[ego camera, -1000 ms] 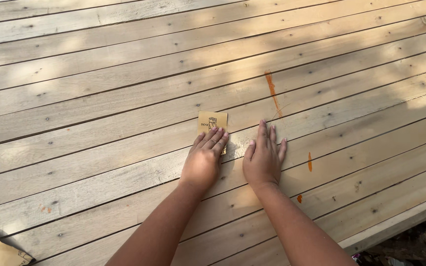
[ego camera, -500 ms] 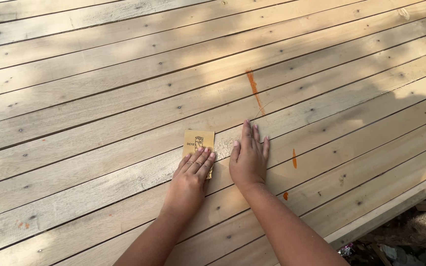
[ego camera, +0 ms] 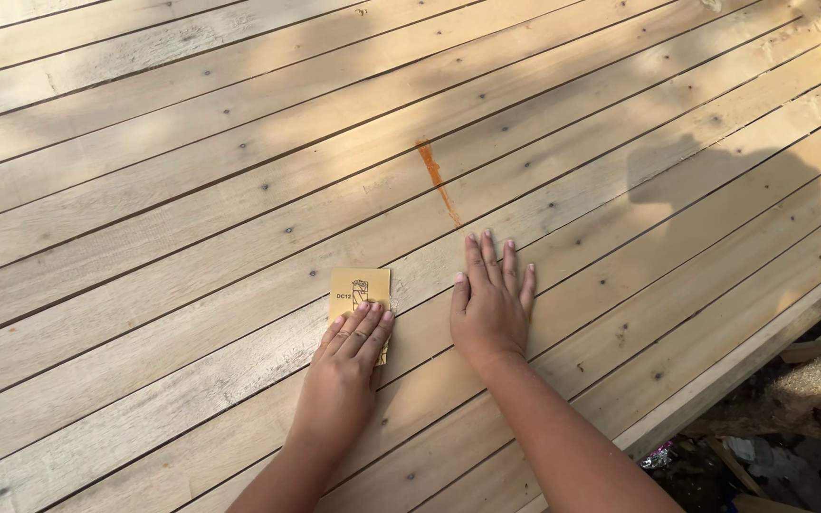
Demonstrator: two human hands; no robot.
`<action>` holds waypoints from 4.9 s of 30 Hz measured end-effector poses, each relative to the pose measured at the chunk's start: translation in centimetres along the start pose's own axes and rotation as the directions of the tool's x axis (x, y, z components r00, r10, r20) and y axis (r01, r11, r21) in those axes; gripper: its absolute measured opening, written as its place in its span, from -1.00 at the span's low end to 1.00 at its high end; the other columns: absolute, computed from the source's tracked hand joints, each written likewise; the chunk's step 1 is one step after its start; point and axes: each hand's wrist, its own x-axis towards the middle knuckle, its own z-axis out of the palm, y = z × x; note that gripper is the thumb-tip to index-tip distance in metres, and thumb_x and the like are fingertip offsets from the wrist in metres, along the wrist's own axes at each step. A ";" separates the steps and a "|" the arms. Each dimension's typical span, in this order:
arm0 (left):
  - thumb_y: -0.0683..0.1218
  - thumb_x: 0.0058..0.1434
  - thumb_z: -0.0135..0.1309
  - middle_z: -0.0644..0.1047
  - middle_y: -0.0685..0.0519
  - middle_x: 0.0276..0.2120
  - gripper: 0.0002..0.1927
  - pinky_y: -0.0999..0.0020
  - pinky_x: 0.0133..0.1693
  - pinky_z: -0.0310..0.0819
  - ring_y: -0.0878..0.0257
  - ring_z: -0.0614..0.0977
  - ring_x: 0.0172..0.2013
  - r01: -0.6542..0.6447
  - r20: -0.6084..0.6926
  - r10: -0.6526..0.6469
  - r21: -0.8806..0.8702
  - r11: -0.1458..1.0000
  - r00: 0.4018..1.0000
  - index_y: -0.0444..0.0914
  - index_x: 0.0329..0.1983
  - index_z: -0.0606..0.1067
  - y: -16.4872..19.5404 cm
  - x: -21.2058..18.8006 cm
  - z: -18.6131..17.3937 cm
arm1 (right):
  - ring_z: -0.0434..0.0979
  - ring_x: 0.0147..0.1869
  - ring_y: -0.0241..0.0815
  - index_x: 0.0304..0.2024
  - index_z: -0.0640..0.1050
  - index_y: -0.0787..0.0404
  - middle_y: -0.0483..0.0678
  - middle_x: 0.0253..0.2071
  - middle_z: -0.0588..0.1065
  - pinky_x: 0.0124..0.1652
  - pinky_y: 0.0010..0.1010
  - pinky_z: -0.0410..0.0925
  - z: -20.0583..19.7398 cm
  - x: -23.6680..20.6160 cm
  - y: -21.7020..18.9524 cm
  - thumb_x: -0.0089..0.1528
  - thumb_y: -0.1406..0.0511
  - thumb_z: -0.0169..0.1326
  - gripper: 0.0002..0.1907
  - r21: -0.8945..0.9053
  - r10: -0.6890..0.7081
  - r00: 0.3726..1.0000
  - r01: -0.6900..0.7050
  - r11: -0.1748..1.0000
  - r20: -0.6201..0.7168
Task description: The person sands the slatted surface of a large wooden panel by hand, rubbing sandpaper back and forth along the planks. They work across different sections of the panel, occasionally repositioning the sandpaper and smoothing the wood with their free hand.
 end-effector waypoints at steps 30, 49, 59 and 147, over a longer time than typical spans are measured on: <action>-0.27 0.17 0.02 0.42 -0.06 0.32 -0.41 0.10 0.38 0.11 0.08 0.35 0.37 0.017 0.047 -0.017 0.007 1.000 0.999 -0.28 0.33 0.39 0.5 1.8 0.5 | -0.15 0.64 -0.04 0.49 0.16 0.01 -0.13 0.56 0.04 0.45 0.10 -0.34 -0.2 -0.2 -0.7 0.35 0.14 -0.21 -0.37 -0.039 0.001 1.000 -0.001 0.999 -0.010; -0.20 0.30 0.02 0.43 -0.07 0.32 -0.53 0.11 0.38 0.14 0.07 0.36 0.37 -0.022 0.025 0.022 0.019 1.000 0.999 -0.30 0.30 0.42 -0.5 7.3 2.4 | -0.13 0.65 -0.04 0.50 0.15 0.02 -0.12 0.57 0.04 0.47 0.10 -0.32 -0.4 -0.2 -0.7 0.38 0.15 -0.22 -0.39 -0.019 0.008 1.000 -0.008 1.000 0.014; -0.19 0.18 0.10 0.45 0.03 0.29 -0.44 0.08 0.35 0.16 0.11 0.38 0.34 0.053 0.088 -0.058 0.052 0.997 0.994 -0.17 0.30 0.44 -3.3 -4.1 -3.3 | -0.13 0.66 0.00 0.52 0.12 0.17 0.04 0.59 0.00 0.49 0.05 -0.28 -0.7 -1.0 -1.1 0.38 0.15 -0.20 -0.34 0.104 -0.109 0.985 0.124 0.987 -0.136; -0.02 0.27 0.01 0.47 0.30 0.26 -0.52 -0.08 0.39 -0.04 0.38 0.36 0.32 -0.109 0.210 0.085 0.107 0.988 0.974 0.08 0.29 0.44 -1.9 0.6 -3.7 | -0.14 0.65 -0.06 0.53 -0.01 0.25 0.03 0.57 0.03 0.48 -0.01 -0.28 0.2 0.1 1.2 0.31 0.24 -0.19 -0.25 0.002 0.050 0.998 -0.050 0.999 -0.043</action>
